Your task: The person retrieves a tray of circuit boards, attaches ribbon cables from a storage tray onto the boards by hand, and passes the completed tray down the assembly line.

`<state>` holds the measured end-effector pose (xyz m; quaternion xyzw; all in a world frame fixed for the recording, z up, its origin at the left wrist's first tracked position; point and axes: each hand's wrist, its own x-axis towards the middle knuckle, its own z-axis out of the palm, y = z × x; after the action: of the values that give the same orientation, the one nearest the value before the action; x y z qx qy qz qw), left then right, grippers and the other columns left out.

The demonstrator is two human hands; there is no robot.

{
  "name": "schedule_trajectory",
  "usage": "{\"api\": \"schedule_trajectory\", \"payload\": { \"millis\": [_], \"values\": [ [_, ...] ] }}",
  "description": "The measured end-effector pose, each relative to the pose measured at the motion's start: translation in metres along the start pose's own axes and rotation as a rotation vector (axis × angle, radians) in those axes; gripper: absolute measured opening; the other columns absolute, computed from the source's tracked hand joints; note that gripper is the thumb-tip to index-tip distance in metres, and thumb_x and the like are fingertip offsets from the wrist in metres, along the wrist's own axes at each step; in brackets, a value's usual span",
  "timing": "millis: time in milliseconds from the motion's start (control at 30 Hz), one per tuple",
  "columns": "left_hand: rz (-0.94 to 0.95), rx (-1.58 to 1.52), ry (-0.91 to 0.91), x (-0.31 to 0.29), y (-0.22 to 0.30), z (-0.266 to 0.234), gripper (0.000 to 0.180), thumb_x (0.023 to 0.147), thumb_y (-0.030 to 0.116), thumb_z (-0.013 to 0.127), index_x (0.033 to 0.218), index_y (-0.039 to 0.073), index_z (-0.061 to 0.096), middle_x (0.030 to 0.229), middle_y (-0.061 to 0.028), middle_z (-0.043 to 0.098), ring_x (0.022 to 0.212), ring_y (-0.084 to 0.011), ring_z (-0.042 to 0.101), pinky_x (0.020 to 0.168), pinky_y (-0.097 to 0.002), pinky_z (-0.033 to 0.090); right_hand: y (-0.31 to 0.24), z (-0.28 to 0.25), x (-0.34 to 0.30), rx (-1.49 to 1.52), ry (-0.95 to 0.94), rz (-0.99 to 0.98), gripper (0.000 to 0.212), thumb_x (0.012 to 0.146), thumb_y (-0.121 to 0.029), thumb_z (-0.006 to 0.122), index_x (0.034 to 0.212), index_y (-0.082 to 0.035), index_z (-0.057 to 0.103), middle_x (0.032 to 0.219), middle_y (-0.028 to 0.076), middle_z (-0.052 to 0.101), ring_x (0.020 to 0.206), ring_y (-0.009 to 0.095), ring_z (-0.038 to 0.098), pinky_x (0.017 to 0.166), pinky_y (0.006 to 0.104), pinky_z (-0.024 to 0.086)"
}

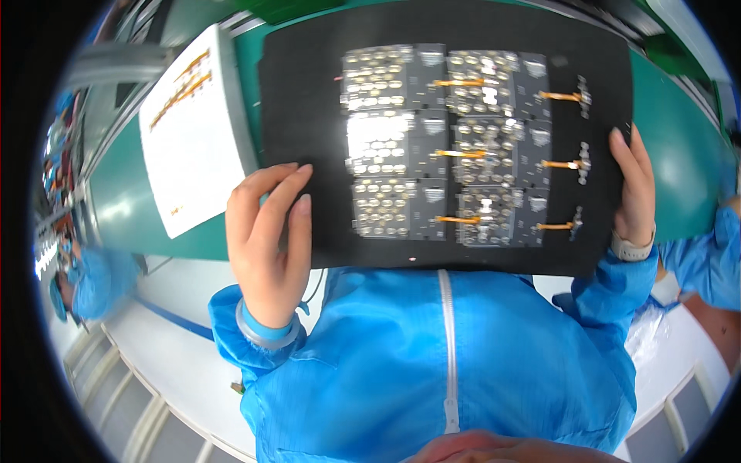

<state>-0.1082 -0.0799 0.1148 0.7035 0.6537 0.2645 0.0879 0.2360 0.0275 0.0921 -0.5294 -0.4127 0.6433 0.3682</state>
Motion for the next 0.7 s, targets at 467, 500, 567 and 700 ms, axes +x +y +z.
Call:
{"api": "schedule_trajectory", "payload": {
  "millis": [467,500,567,700],
  "values": [
    [-0.095,0.526,0.071,-0.039,-0.134,-0.084,0.013,0.079,0.005,0.068,0.092,0.005,0.068,0.095,-0.0077,0.067,0.089,-0.0271,0.061,0.079,-0.0349,0.048,0.037,-0.292,-0.107,0.304,0.000,-0.065,0.050,0.100,-0.034,0.039,0.135,0.002,0.043,0.131,0.016,0.052,0.111,0.027,0.058,0.096,0.0396,0.049],
    [-0.094,0.521,0.066,-0.039,-0.135,-0.083,0.013,0.079,0.005,0.068,0.092,0.005,0.068,0.095,-0.0077,0.067,0.089,-0.0271,0.061,0.079,-0.0349,0.048,0.027,-0.264,-0.119,0.354,0.090,0.003,0.058,0.097,-0.045,0.041,0.135,-0.001,0.044,0.133,0.014,0.052,0.110,0.030,0.058,0.099,0.0430,0.047],
    [-0.055,0.508,0.014,-0.038,-0.137,-0.080,0.012,0.079,0.005,0.067,0.091,0.004,0.068,0.094,-0.0068,0.068,0.090,-0.0255,0.061,0.080,-0.0346,0.047,0.033,-0.275,-0.148,0.339,0.459,-0.028,0.057,0.096,-0.043,0.046,0.138,-0.005,0.042,0.135,0.015,0.049,0.115,0.032,0.055,0.101,0.0439,0.044],
    [-0.003,0.544,0.015,-0.034,-0.133,-0.086,0.011,0.078,0.004,0.066,0.089,0.005,0.069,0.093,-0.0065,0.067,0.089,-0.0247,0.061,0.080,-0.0336,0.047,0.103,-0.336,-0.224,-0.533,1.088,-0.366,0.058,0.088,-0.024,0.049,0.142,-0.005,0.039,0.139,0.019,0.044,0.121,0.029,0.049,0.103,0.0382,0.039]
  ]
}}
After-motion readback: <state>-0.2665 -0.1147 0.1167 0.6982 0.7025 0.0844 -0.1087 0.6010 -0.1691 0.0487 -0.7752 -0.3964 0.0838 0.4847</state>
